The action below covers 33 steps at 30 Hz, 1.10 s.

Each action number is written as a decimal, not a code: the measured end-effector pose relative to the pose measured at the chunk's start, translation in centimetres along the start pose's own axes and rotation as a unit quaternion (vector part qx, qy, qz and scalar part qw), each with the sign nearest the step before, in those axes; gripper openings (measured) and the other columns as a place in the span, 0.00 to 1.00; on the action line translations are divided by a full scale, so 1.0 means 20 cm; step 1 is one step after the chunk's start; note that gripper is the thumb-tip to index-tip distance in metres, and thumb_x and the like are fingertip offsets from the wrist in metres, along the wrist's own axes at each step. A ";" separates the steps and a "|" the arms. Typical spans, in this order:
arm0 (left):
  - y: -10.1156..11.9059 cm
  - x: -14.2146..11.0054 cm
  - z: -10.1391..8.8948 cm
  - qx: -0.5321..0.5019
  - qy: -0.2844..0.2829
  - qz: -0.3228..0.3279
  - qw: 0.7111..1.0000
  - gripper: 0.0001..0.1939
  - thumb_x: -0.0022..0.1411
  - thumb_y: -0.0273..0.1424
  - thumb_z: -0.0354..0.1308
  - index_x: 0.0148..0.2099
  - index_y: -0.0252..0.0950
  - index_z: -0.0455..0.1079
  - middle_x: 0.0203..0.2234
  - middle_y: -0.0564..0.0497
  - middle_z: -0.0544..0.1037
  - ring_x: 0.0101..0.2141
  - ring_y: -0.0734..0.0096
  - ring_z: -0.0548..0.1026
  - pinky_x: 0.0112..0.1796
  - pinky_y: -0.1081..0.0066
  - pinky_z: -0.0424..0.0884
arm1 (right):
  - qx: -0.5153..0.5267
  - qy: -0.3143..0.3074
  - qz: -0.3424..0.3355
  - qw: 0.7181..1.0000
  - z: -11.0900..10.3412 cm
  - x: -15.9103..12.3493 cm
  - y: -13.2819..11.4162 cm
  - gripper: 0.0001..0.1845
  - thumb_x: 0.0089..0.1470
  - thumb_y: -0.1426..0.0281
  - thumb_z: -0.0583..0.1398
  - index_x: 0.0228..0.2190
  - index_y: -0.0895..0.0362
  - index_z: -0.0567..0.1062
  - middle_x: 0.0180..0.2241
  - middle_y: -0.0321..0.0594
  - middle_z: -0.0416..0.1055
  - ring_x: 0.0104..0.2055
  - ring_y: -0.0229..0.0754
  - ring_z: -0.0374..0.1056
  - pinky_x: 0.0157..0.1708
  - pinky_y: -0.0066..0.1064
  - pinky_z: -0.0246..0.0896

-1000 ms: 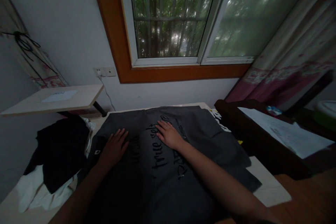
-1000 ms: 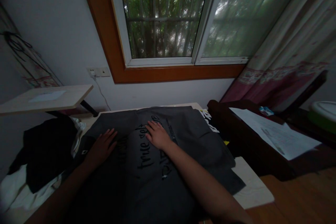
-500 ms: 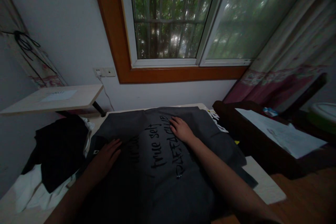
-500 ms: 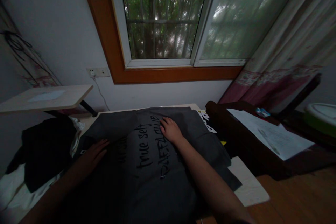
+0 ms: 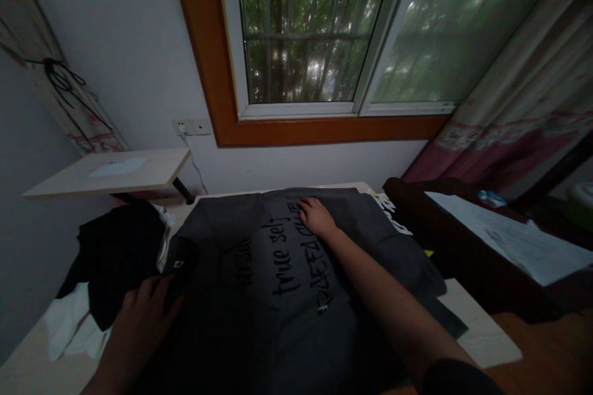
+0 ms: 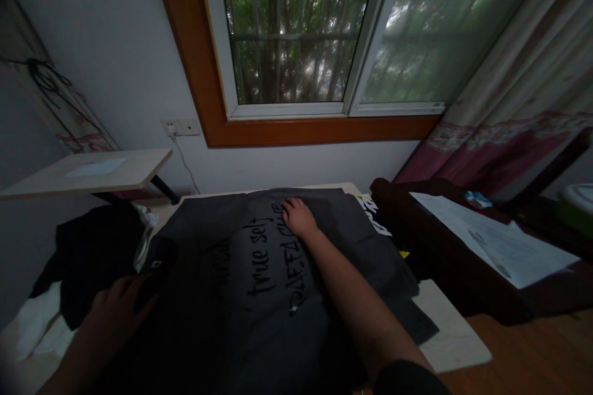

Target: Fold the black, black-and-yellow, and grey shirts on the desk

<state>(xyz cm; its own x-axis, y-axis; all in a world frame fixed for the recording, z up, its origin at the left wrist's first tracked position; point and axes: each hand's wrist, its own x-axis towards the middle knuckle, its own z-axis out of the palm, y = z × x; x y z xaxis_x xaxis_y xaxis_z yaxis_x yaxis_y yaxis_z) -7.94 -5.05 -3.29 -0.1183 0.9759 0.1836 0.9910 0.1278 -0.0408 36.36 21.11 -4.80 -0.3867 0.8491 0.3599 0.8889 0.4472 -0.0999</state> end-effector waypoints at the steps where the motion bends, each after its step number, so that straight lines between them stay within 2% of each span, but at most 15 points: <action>1: -0.01 0.01 0.01 -0.010 0.006 0.006 1.000 0.27 0.66 0.43 0.48 0.62 0.38 0.70 0.55 0.38 0.71 0.50 0.47 0.70 0.50 0.50 0.67 | -0.004 0.002 -0.003 1.000 0.00 0.01 0.00 0.22 0.66 0.66 0.54 0.57 0.59 0.74 0.60 0.49 0.68 0.61 0.50 0.61 0.64 0.40 0.55; 6: -0.05 0.05 0.08 -0.042 0.011 -0.001 0.999 0.25 0.67 0.37 0.46 0.62 0.33 0.69 0.55 0.35 0.69 0.53 0.47 0.71 0.51 0.50 0.67 | -0.017 0.011 -0.010 1.000 0.01 0.07 -0.01 0.22 0.65 0.68 0.54 0.56 0.59 0.75 0.64 0.50 0.63 0.65 0.51 0.57 0.67 0.41 0.51; 11: -0.12 0.10 0.15 -0.057 0.006 -0.003 0.998 0.23 0.65 0.24 0.46 0.59 0.37 0.70 0.54 0.39 0.70 0.50 0.55 0.73 0.52 0.55 0.68 | -0.019 -0.027 0.008 0.999 0.05 0.12 0.01 0.26 0.67 0.64 0.52 0.61 0.59 0.71 0.65 0.49 0.63 0.67 0.50 0.56 0.68 0.41 0.48; 15: -0.14 0.15 0.17 -0.057 0.014 0.002 0.998 0.25 0.62 0.19 0.46 0.56 0.36 0.72 0.51 0.40 0.72 0.48 0.57 0.74 0.50 0.58 0.69 | -0.018 -0.046 0.017 0.999 0.05 0.14 0.02 0.27 0.68 0.62 0.50 0.63 0.57 0.68 0.65 0.48 0.63 0.68 0.49 0.56 0.67 0.41 0.48; 20: -0.11 0.23 0.15 -0.066 0.025 0.018 0.997 0.28 0.56 0.16 0.47 0.55 0.38 0.73 0.51 0.42 0.72 0.48 0.58 0.74 0.51 0.61 0.68 | -0.020 -0.033 0.046 0.998 0.04 0.15 0.03 0.26 0.69 0.60 0.50 0.62 0.55 0.69 0.65 0.46 0.65 0.66 0.51 0.57 0.65 0.42 0.51; 25: -0.06 0.31 0.11 -0.050 0.009 0.022 0.998 0.29 0.56 0.15 0.47 0.56 0.37 0.72 0.52 0.42 0.71 0.47 0.58 0.71 0.52 0.60 0.67 | -0.031 -0.023 0.077 0.996 0.04 0.12 0.02 0.26 0.69 0.59 0.50 0.62 0.53 0.69 0.64 0.46 0.64 0.65 0.52 0.57 0.63 0.42 0.53; 29: -0.01 0.39 0.09 -0.029 0.008 0.035 0.999 0.29 0.56 0.15 0.48 0.58 0.36 0.70 0.53 0.40 0.70 0.47 0.56 0.69 0.52 0.58 0.67 | -0.045 -0.015 0.105 0.993 0.01 0.06 -0.01 0.25 0.68 0.59 0.51 0.62 0.52 0.69 0.62 0.47 0.65 0.62 0.53 0.58 0.60 0.42 0.55; 33: 0.01 0.49 0.07 -0.013 0.009 0.062 0.998 0.25 0.61 0.16 0.45 0.57 0.35 0.70 0.52 0.38 0.70 0.49 0.54 0.68 0.51 0.57 0.67 | -0.061 -0.013 0.125 0.990 -0.06 -0.05 -0.05 0.23 0.68 0.59 0.51 0.60 0.52 0.70 0.58 0.51 0.65 0.58 0.56 0.59 0.54 0.43 0.58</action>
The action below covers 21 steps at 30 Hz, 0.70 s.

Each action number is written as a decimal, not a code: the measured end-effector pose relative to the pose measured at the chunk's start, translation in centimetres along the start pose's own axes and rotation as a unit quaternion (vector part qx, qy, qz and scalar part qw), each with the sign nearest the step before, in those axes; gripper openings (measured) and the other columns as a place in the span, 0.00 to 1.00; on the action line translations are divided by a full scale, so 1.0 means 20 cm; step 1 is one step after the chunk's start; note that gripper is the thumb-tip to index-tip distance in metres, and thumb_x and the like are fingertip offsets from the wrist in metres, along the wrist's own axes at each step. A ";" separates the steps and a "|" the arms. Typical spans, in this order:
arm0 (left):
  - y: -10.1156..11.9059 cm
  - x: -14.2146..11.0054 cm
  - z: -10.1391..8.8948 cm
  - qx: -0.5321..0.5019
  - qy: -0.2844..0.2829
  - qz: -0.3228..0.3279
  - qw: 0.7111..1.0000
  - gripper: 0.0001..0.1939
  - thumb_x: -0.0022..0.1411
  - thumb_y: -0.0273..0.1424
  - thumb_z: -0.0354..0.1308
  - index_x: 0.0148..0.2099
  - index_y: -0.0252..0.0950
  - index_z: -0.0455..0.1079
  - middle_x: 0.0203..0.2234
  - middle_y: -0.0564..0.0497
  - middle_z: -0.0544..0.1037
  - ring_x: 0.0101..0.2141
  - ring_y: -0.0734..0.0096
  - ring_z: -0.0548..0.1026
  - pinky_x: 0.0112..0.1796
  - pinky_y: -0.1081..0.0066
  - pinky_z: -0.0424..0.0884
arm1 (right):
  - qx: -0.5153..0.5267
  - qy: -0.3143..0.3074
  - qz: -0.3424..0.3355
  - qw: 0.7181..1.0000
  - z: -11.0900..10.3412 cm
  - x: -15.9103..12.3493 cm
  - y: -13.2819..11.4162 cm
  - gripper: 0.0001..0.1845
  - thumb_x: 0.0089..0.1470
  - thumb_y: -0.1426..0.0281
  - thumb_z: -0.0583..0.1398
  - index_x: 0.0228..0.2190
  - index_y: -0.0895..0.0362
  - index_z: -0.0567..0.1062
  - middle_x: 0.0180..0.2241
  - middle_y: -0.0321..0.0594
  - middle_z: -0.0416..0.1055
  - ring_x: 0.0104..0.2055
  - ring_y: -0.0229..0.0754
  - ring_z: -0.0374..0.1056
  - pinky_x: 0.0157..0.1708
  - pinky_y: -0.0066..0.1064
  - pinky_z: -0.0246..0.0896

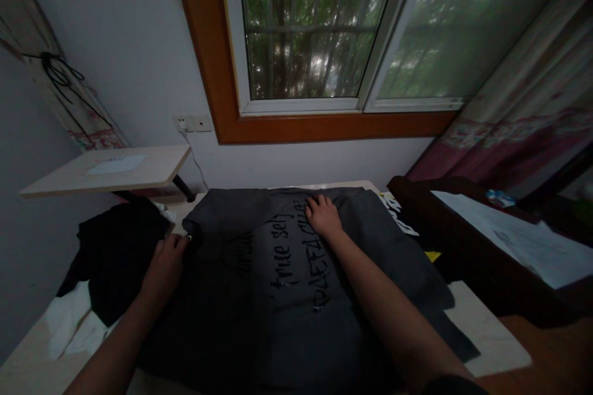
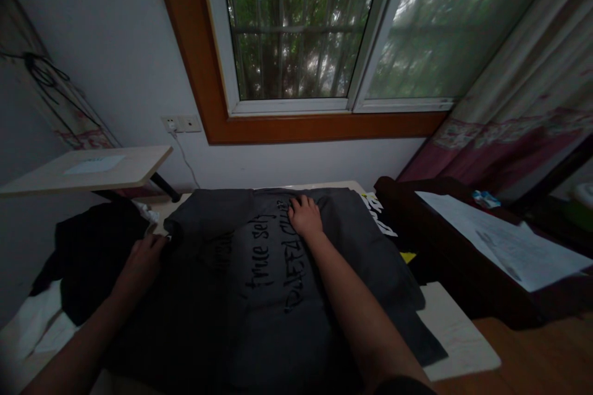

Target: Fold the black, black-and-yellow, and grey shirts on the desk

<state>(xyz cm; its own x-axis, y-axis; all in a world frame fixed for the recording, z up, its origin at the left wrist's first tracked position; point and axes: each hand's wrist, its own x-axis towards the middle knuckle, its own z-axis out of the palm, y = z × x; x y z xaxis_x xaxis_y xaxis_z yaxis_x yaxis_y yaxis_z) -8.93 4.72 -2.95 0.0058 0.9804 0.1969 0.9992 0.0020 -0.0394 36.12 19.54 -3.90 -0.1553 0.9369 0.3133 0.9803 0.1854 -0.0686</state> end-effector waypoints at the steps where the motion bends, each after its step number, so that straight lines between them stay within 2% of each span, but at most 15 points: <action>1: 0.00 0.03 0.00 0.002 0.001 0.005 1.000 0.24 0.62 0.17 0.44 0.57 0.34 0.70 0.52 0.38 0.70 0.49 0.54 0.68 0.51 0.57 0.67 | -0.005 -0.002 0.004 1.000 -0.02 -0.03 0.00 0.23 0.68 0.60 0.51 0.59 0.52 0.70 0.57 0.51 0.65 0.58 0.57 0.58 0.53 0.44 0.58; 6: 0.00 0.16 -0.01 -0.015 0.000 0.023 1.000 0.26 0.59 0.15 0.46 0.56 0.36 0.70 0.51 0.40 0.70 0.51 0.55 0.67 0.54 0.58 0.65 | -0.034 -0.016 0.019 0.999 -0.12 -0.18 -0.02 0.21 0.68 0.61 0.50 0.56 0.55 0.72 0.53 0.54 0.66 0.55 0.59 0.58 0.50 0.46 0.59; 12: -0.03 0.28 0.01 -0.054 0.006 0.071 0.996 0.25 0.61 0.18 0.46 0.57 0.36 0.70 0.51 0.41 0.70 0.51 0.57 0.66 0.56 0.59 0.64 | -0.064 -0.028 0.003 0.998 -0.20 -0.35 -0.05 0.16 0.68 0.64 0.50 0.46 0.56 0.74 0.47 0.54 0.67 0.50 0.56 0.61 0.43 0.39 0.64; 17: -0.06 0.38 0.05 -0.071 0.010 0.096 0.993 0.23 0.63 0.19 0.45 0.56 0.36 0.71 0.50 0.42 0.70 0.51 0.57 0.66 0.55 0.62 0.64 | -0.086 -0.072 0.014 0.994 -0.26 -0.49 -0.10 0.14 0.67 0.66 0.50 0.47 0.55 0.72 0.46 0.53 0.69 0.46 0.55 0.67 0.36 0.37 0.65; 21: -0.08 0.44 0.08 -0.079 0.005 0.098 0.992 0.24 0.62 0.19 0.45 0.56 0.36 0.71 0.50 0.43 0.70 0.53 0.58 0.65 0.56 0.63 0.63 | -0.078 -0.128 0.010 0.989 -0.29 -0.55 -0.13 0.14 0.65 0.66 0.53 0.49 0.54 0.71 0.46 0.54 0.72 0.45 0.54 0.71 0.36 0.37 0.66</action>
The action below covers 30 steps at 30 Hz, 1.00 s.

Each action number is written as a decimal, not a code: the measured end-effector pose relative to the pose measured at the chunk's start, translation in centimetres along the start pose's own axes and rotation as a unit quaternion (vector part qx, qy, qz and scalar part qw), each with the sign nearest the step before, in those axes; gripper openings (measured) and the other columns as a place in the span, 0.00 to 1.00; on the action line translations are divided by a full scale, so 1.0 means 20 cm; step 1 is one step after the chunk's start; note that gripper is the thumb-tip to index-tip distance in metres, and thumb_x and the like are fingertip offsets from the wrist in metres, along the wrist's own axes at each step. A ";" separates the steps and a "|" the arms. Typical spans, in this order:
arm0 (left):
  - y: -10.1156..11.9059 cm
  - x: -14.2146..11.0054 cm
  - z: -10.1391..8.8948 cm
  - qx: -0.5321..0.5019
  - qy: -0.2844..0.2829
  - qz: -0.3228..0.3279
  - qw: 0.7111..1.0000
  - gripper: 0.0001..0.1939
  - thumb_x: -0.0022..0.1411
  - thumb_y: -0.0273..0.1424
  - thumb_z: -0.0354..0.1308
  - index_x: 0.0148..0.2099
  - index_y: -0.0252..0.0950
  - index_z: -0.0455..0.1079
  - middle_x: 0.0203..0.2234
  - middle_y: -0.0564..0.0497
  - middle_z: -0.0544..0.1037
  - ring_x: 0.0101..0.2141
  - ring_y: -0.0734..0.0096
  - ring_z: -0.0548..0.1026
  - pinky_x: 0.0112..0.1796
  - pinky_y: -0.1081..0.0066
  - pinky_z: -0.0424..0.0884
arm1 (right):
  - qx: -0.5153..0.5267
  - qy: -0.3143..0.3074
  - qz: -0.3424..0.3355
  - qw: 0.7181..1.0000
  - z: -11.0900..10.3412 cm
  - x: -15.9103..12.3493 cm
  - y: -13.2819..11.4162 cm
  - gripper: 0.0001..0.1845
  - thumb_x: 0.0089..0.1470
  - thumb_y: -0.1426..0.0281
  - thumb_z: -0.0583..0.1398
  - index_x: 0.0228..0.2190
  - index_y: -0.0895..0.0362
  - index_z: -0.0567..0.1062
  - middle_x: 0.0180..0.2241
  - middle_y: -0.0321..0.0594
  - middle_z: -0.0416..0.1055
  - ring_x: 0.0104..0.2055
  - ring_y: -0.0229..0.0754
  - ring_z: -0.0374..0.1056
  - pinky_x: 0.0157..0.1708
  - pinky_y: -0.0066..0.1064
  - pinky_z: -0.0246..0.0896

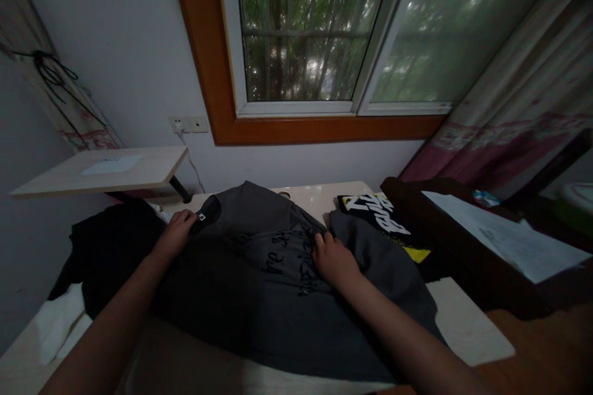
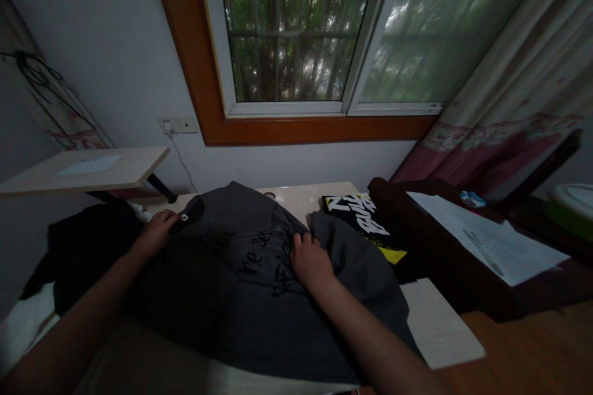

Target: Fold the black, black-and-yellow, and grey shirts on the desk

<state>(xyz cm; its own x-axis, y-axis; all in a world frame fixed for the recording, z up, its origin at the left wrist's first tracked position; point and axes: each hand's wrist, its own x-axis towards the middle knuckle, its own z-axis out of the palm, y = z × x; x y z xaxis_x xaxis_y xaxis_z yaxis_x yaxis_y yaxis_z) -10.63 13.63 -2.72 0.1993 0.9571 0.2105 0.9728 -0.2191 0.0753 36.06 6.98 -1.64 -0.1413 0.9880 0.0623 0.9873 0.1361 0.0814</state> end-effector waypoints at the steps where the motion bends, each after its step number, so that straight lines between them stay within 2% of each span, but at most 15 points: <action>1: -0.01 0.01 0.00 -0.004 -0.001 -0.002 1.000 0.24 0.61 0.18 0.45 0.55 0.35 0.71 0.50 0.43 0.70 0.53 0.58 0.65 0.56 0.63 0.63 | 0.004 -0.010 -0.004 1.000 -0.01 -0.01 0.00 0.14 0.65 0.66 0.54 0.50 0.54 0.71 0.46 0.53 0.72 0.45 0.54 0.72 0.36 0.37 0.67; 3: -0.01 0.01 -0.01 -0.013 0.006 -0.005 1.000 0.24 0.61 0.18 0.44 0.54 0.34 0.72 0.51 0.43 0.71 0.53 0.58 0.66 0.57 0.62 0.63 | 0.015 -0.026 -0.013 0.999 -0.02 -0.01 0.02 0.15 0.64 0.65 0.55 0.51 0.53 0.70 0.47 0.53 0.73 0.45 0.54 0.73 0.36 0.37 0.67; 6: 0.04 -0.03 -0.06 -0.020 0.049 0.003 0.999 0.21 0.63 0.20 0.45 0.52 0.34 0.74 0.52 0.41 0.72 0.55 0.57 0.66 0.60 0.59 0.61 | 0.037 -0.037 -0.028 0.998 -0.05 0.01 0.05 0.15 0.65 0.62 0.55 0.50 0.54 0.71 0.47 0.52 0.73 0.44 0.54 0.74 0.36 0.37 0.66; 10: 0.22 -0.17 -0.17 -0.034 0.094 0.023 0.995 0.15 0.68 0.30 0.49 0.49 0.36 0.76 0.52 0.41 0.74 0.56 0.54 0.67 0.60 0.54 0.62 | 0.051 -0.005 -0.046 0.998 -0.11 0.09 0.07 0.16 0.66 0.59 0.55 0.46 0.55 0.74 0.47 0.53 0.73 0.46 0.56 0.72 0.41 0.40 0.66; 14: 0.43 -0.42 -0.21 -0.065 0.016 0.067 0.995 0.16 0.71 0.37 0.49 0.49 0.40 0.77 0.48 0.45 0.78 0.51 0.58 0.73 0.56 0.57 0.67 | 0.064 0.049 -0.104 0.991 -0.13 0.21 0.09 0.17 0.66 0.61 0.55 0.50 0.55 0.75 0.49 0.52 0.72 0.52 0.55 0.67 0.53 0.41 0.62; 16: 0.49 -0.55 -0.20 -0.046 -0.011 0.051 0.998 0.17 0.71 0.39 0.48 0.46 0.41 0.78 0.44 0.45 0.80 0.47 0.59 0.76 0.50 0.60 0.71 | 0.087 0.048 -0.131 0.986 -0.11 0.28 0.09 0.20 0.65 0.62 0.56 0.56 0.54 0.72 0.52 0.51 0.70 0.53 0.53 0.66 0.56 0.40 0.60; 17: 0.51 -0.61 -0.20 -0.033 -0.013 0.019 0.999 0.17 0.71 0.39 0.47 0.45 0.41 0.78 0.44 0.45 0.80 0.47 0.59 0.77 0.49 0.61 0.72 | 0.100 0.044 -0.140 0.984 -0.10 0.31 0.09 0.22 0.64 0.63 0.57 0.58 0.53 0.70 0.54 0.51 0.69 0.53 0.53 0.66 0.56 0.40 0.59; 20: 0.49 -0.76 -0.20 -0.013 -0.054 -0.074 0.996 0.17 0.69 0.40 0.48 0.45 0.44 0.77 0.42 0.47 0.82 0.41 0.59 0.80 0.42 0.62 0.74 | 0.127 0.031 -0.168 0.977 -0.04 0.40 0.09 0.24 0.63 0.64 0.59 0.60 0.50 0.70 0.59 0.49 0.65 0.57 0.52 0.63 0.58 0.41 0.58; 24: 0.39 -0.91 -0.21 -0.027 -0.086 -0.115 0.989 0.18 0.60 0.37 0.53 0.50 0.50 0.76 0.48 0.48 0.81 0.47 0.54 0.79 0.43 0.58 0.75 | 0.142 0.034 -0.169 0.975 0.02 0.48 0.06 0.20 0.64 0.62 0.60 0.57 0.46 0.75 0.65 0.46 0.58 0.61 0.54 0.59 0.59 0.45 0.57; 27: 0.34 -0.96 -0.20 -0.044 -0.097 -0.131 0.986 0.21 0.56 0.37 0.55 0.52 0.51 0.76 0.51 0.47 0.80 0.49 0.50 0.79 0.45 0.55 0.75 | 0.152 0.042 -0.138 0.978 0.05 0.52 0.05 0.20 0.66 0.59 0.57 0.57 0.45 0.75 0.60 0.47 0.64 0.58 0.52 0.63 0.58 0.43 0.59; 30: 0.34 -0.96 -0.15 -0.066 -0.089 -0.154 0.982 0.23 0.59 0.39 0.53 0.56 0.47 0.74 0.51 0.44 0.80 0.49 0.49 0.79 0.47 0.53 0.76 | 0.167 0.038 -0.136 0.976 0.07 0.53 0.05 0.20 0.66 0.61 0.57 0.57 0.48 0.75 0.54 0.46 0.68 0.55 0.47 0.66 0.56 0.35 0.60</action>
<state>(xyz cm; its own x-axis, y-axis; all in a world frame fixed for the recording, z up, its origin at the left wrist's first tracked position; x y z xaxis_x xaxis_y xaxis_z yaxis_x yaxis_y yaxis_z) -8.18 -6.75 -3.27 -0.0733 0.9972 -0.0157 0.9685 0.0749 0.2375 35.71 17.77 -2.26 -0.3928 0.9058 0.1585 0.8796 0.4204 -0.2226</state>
